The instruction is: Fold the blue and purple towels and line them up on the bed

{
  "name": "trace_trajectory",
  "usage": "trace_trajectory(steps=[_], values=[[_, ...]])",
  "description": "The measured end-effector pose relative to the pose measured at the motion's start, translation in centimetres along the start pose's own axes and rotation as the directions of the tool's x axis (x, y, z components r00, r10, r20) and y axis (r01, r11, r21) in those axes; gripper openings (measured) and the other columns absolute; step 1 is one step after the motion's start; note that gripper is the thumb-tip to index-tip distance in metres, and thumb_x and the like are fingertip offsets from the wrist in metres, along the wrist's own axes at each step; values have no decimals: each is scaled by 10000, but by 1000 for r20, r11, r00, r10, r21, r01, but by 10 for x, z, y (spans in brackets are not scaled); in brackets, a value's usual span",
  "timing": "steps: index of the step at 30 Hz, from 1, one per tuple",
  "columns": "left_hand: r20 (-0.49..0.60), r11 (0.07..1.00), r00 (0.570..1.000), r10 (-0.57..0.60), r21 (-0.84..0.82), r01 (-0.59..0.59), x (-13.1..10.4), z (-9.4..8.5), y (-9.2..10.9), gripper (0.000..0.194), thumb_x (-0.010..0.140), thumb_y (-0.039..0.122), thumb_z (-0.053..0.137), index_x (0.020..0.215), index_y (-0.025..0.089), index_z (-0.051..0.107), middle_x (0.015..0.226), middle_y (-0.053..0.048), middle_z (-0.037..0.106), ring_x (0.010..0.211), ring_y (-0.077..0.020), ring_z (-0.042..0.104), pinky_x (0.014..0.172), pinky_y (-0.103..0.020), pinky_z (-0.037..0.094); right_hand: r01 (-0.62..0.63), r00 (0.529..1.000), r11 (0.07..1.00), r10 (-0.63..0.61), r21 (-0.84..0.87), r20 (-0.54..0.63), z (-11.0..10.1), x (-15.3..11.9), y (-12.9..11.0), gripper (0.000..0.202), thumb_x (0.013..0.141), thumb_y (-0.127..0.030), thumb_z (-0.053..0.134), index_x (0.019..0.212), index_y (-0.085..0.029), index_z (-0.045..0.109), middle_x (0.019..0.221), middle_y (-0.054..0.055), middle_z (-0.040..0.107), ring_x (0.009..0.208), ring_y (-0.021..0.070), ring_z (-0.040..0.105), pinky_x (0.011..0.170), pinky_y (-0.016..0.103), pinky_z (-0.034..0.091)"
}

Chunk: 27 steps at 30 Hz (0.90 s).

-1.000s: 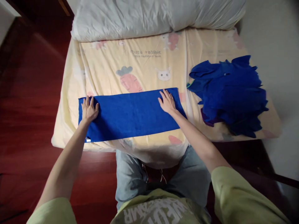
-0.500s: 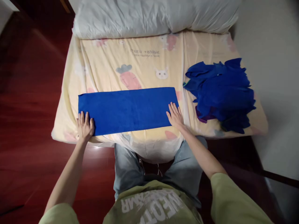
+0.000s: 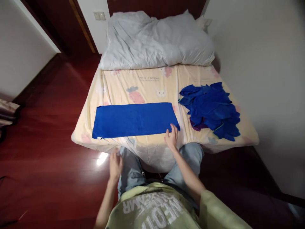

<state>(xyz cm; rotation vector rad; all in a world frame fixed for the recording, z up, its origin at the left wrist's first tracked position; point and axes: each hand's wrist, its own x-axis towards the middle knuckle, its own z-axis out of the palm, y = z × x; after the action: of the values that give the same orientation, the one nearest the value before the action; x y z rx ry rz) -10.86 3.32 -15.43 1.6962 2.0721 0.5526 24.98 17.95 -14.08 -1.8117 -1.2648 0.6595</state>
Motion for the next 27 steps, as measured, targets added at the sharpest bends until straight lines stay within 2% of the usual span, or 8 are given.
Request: trace_trajectory(steps=[2, 4, 7, 10, 14, 18, 23, 27], values=[[137, 996, 986, 93, 7, -95, -56, 27, 20, 455, 972, 305, 443, 1370, 263, 658, 1625, -117, 438, 1573, -312, 297, 1299, -520, 291, -217, 976, 927, 198, 305, 93, 24, -39, -11, 466, 902, -338, 541, 1357, -254, 596, 1350, 136, 663, 1185, 280, 666, 959, 445, 581], [241, 981, 952, 189, -5, -194, -85, 40, 32, 346, 971, 297, 470, 1163, 308, 757, 1498, -77, 593, 1574, -344, 286, 1303, -637, 190, -380, 923, 719, 333, 582, 191, 52, -70, -20, 359, 839, -308, 637, 1188, -227, 661, 1094, 83, 748, 868, 216, 727, 725, 329, 593], [262, 975, 940, 221, -44, -217, -86, 38, 34, 360, 980, 262, 445, 1126, 296, 771, 1276, -63, 738, 1521, -333, 395, 1283, -681, 187, -574, 798, 333, 431, 748, 420, 88, -98, -33, 187, 814, -221, 691, 999, -211, 665, 898, 17, 764, 680, 134, 698, 617, 226, 544], [241, 976, 946, 219, -64, -210, -70, 27, 27, 355, 972, 250, 448, 1092, 275, 781, 1194, -61, 770, 1473, -318, 462, 1281, -640, 232, -652, 711, 111, 432, 750, 555, 112, -106, -46, 96, 846, -166, 692, 907, -213, 635, 883, 7, 776, 712, 111, 719, 680, 204, 574], [232, 976, 948, 217, -66, -207, -66, 25, 23, 332, 953, 237, 472, 1057, 283, 784, 1167, -54, 776, 1462, -316, 473, 1284, -624, 234, -646, 704, 33, 412, 763, 578, 130, -101, -56, 102, 880, -142, 676, 882, -228, 622, 908, 2, 786, 806, 116, 745, 773, 214, 610], [215, 976, 953, 215, -66, -206, -68, 28, 26, 339, 964, 241, 466, 1074, 290, 782, 1153, -53, 778, 1464, -318, 470, 1285, -623, 231, -637, 713, 60, 426, 769, 557, 145, -90, -61, 109, 897, -162, 683, 860, -242, 620, 879, -14, 779, 916, 120, 757, 867, 239, 628], [213, 976, 953, 217, -65, -208, -68, 26, 27, 332, 955, 246, 461, 1047, 292, 777, 1148, -55, 778, 1460, -321, 472, 1274, -627, 253, -651, 653, -25, 491, 759, 577, 161, -76, -69, 110, 946, -164, 620, 845, -210, 626, 922, 32, 784, 996, 118, 756, 908, 225, 624], [250, 974, 942, 225, -65, -215, -59, 20, 27, 344, 953, 289, 438, 1014, 287, 777, 1093, -69, 786, 1416, -335, 523, 1260, -642, 276, -653, 652, -36, 480, 756, 587, 168, -72, -72, 136, 979, -194, 576, 872, -227, 652, 1008, 38, 788, 1124, 134, 738, 969, 263, 624]])
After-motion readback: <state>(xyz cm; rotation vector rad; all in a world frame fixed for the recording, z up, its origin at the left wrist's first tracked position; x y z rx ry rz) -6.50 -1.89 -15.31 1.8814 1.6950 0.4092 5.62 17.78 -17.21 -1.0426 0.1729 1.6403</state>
